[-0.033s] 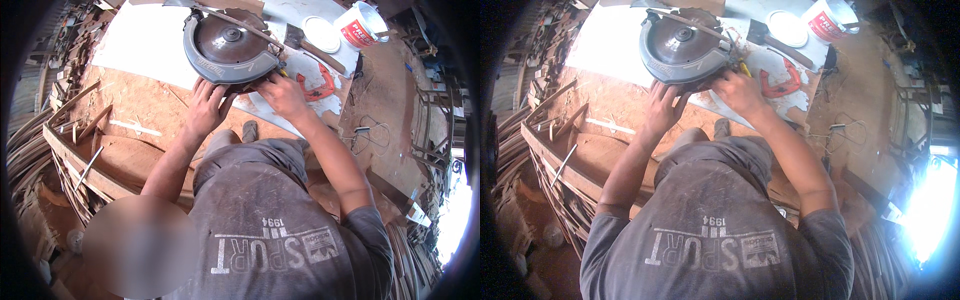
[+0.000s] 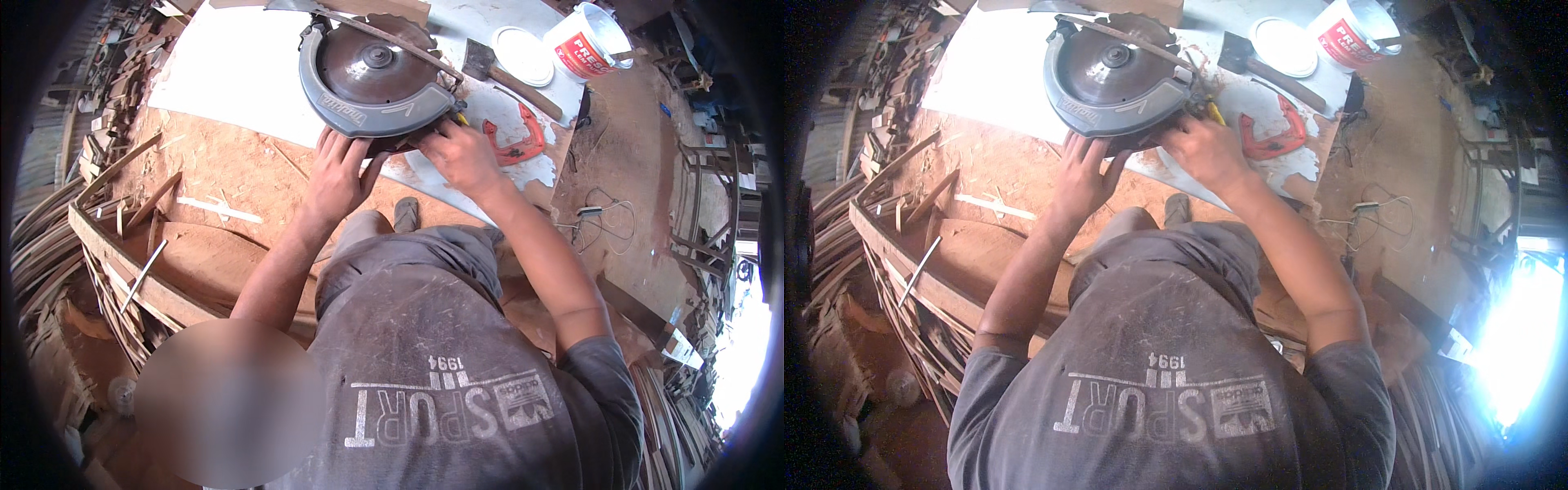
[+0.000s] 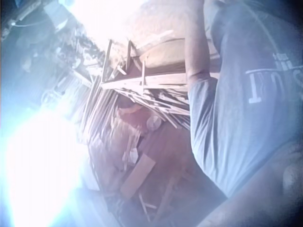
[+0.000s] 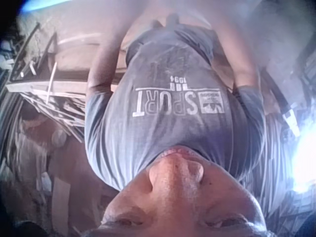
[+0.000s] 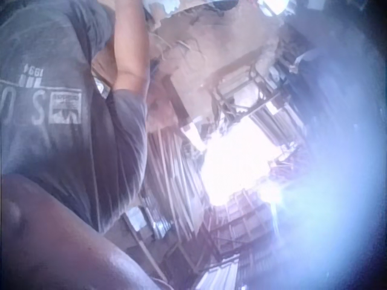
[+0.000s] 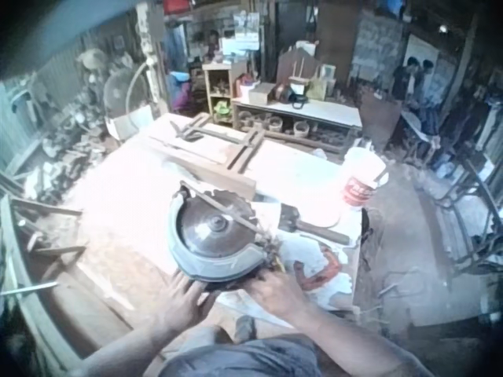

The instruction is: The person adjusts a circular saw on a workbench using a screwdriver to tighten screws on the blade guard and base. They then plug the saw's power cord into a power strip on the floor.

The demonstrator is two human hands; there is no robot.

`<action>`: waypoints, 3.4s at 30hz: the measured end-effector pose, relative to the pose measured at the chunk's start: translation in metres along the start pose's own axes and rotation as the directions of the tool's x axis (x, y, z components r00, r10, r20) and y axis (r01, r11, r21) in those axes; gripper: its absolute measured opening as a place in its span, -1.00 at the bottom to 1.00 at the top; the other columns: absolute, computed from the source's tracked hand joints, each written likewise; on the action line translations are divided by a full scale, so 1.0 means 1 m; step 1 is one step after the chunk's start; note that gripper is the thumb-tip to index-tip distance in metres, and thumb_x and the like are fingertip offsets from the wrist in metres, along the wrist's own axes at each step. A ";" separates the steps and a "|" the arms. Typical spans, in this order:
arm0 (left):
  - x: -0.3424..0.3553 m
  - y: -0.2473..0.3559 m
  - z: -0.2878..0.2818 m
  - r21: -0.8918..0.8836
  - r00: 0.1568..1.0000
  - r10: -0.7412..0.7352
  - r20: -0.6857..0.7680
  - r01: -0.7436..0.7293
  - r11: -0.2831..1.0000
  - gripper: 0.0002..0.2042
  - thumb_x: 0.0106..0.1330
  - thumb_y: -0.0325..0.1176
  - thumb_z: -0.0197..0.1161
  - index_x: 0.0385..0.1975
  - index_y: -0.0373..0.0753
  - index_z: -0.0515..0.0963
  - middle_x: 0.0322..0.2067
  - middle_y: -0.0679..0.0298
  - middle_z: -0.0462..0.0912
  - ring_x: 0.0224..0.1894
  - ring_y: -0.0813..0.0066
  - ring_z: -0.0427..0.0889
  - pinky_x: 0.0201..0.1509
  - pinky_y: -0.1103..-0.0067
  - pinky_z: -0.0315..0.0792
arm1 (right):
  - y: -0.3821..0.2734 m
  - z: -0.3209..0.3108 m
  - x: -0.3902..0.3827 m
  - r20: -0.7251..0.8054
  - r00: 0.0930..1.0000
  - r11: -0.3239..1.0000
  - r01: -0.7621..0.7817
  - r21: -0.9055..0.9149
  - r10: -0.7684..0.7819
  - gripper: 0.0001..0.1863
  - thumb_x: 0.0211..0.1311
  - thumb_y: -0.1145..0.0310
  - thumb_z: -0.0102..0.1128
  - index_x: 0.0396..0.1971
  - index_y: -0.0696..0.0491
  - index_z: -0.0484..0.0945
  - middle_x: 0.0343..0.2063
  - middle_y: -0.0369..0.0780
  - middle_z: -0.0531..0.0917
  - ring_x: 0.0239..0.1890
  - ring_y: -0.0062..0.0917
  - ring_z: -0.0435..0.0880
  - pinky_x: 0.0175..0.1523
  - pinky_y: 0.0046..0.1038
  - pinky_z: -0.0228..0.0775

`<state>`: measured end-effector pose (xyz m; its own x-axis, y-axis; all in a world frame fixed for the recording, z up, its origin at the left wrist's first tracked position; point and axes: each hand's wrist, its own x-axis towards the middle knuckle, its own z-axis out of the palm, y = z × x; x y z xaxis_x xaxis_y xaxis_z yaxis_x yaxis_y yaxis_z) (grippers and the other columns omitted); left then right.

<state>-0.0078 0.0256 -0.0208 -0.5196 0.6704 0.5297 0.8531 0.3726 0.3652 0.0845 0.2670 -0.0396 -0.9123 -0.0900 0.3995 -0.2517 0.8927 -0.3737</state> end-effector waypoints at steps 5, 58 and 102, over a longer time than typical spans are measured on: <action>0.004 0.008 0.007 0.011 0.999 -0.033 0.022 0.033 0.999 -0.72 0.29 -0.27 0.52 -0.08 -0.23 0.71 -0.02 0.15 0.71 0.19 0.07 0.60 0.45 0.06 0.29 | -0.005 0.000 0.001 -0.041 0.999 0.998 0.030 -0.054 -0.033 -0.83 0.28 0.31 0.37 -0.15 -0.09 0.75 -0.22 -0.17 0.67 -0.26 -0.23 0.79 -0.20 -0.25 0.70; -0.014 -0.011 0.029 0.025 1.000 0.031 0.003 -0.031 0.999 -0.70 0.21 -0.34 0.54 -0.04 0.04 0.74 0.01 0.33 0.68 0.17 0.26 0.58 0.34 0.17 0.23 | -0.013 -0.009 0.013 0.063 0.990 0.975 -0.133 0.179 0.124 -0.77 0.35 0.23 0.36 -0.22 0.10 0.74 -0.28 -0.04 0.74 -0.26 -0.06 0.78 -0.11 -0.12 0.68; -0.007 -0.001 0.025 0.037 0.999 0.038 -0.017 -0.037 0.999 -0.70 0.17 -0.34 0.49 -0.06 0.04 0.74 0.03 0.33 0.69 0.20 0.22 0.58 0.41 0.08 0.26 | -0.055 -0.009 0.019 -0.098 0.920 0.915 -0.357 0.187 0.379 -0.80 0.26 0.34 0.38 -0.28 0.18 0.70 -0.28 0.03 0.70 -0.20 0.02 0.75 -0.10 -0.07 0.63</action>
<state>-0.0038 0.0362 -0.0442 -0.4878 0.6733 0.5556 0.8729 0.3710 0.3168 0.0838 0.2203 -0.0036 -0.9033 0.2990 0.3077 0.0353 0.7666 -0.6412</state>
